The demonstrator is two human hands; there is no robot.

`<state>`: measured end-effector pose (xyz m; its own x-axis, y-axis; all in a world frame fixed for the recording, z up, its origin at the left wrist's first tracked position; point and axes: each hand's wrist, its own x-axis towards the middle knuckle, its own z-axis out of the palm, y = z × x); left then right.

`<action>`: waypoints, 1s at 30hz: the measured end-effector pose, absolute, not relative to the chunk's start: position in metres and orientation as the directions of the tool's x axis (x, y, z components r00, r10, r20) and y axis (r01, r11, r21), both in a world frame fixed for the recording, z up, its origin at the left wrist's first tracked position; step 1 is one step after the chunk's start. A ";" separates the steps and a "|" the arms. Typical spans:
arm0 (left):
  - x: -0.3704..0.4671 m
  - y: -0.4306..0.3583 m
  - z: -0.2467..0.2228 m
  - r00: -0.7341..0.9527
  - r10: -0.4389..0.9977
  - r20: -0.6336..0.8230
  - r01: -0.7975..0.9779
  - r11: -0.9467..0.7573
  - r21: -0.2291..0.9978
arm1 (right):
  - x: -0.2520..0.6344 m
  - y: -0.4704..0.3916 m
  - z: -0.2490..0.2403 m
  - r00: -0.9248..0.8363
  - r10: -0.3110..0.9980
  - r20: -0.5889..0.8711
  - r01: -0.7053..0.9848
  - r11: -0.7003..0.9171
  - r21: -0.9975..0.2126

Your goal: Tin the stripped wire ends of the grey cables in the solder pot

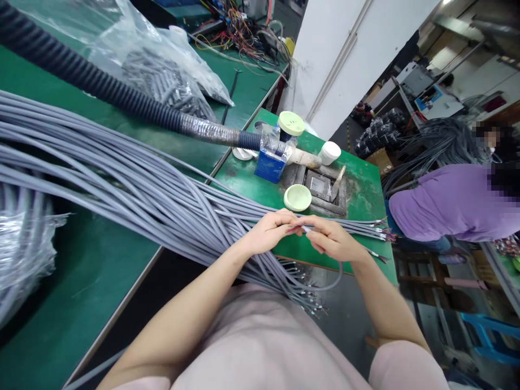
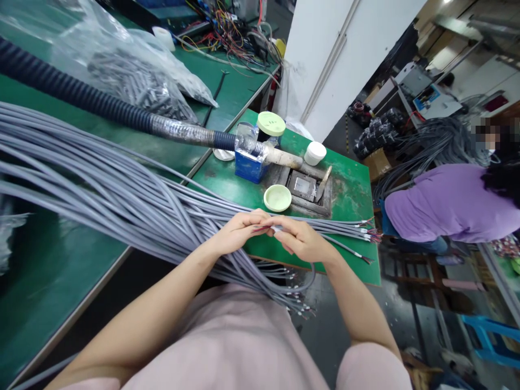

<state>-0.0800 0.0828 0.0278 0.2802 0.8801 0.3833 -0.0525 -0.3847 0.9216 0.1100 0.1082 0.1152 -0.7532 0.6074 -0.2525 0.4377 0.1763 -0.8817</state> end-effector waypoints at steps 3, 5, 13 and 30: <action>-0.078 0.084 0.027 0.251 0.923 0.290 -0.071 -0.281 0.957 | 0.112 0.114 0.112 -0.732 0.613 -0.299 0.417 0.055 -0.907; -0.078 0.082 0.028 0.137 0.956 0.261 -0.003 -0.263 0.965 | 0.115 0.124 0.108 -0.693 0.647 -0.319 0.381 -0.047 -0.923; -0.096 0.058 0.019 -0.214 0.814 0.541 0.460 -0.404 0.790 | 0.114 0.165 0.082 -0.624 0.706 -0.333 0.243 -0.230 -0.942; -0.095 0.059 0.003 -0.088 0.828 0.554 0.660 -0.367 0.655 | 0.101 0.169 0.071 -0.510 0.797 -0.325 0.529 -0.007 -0.849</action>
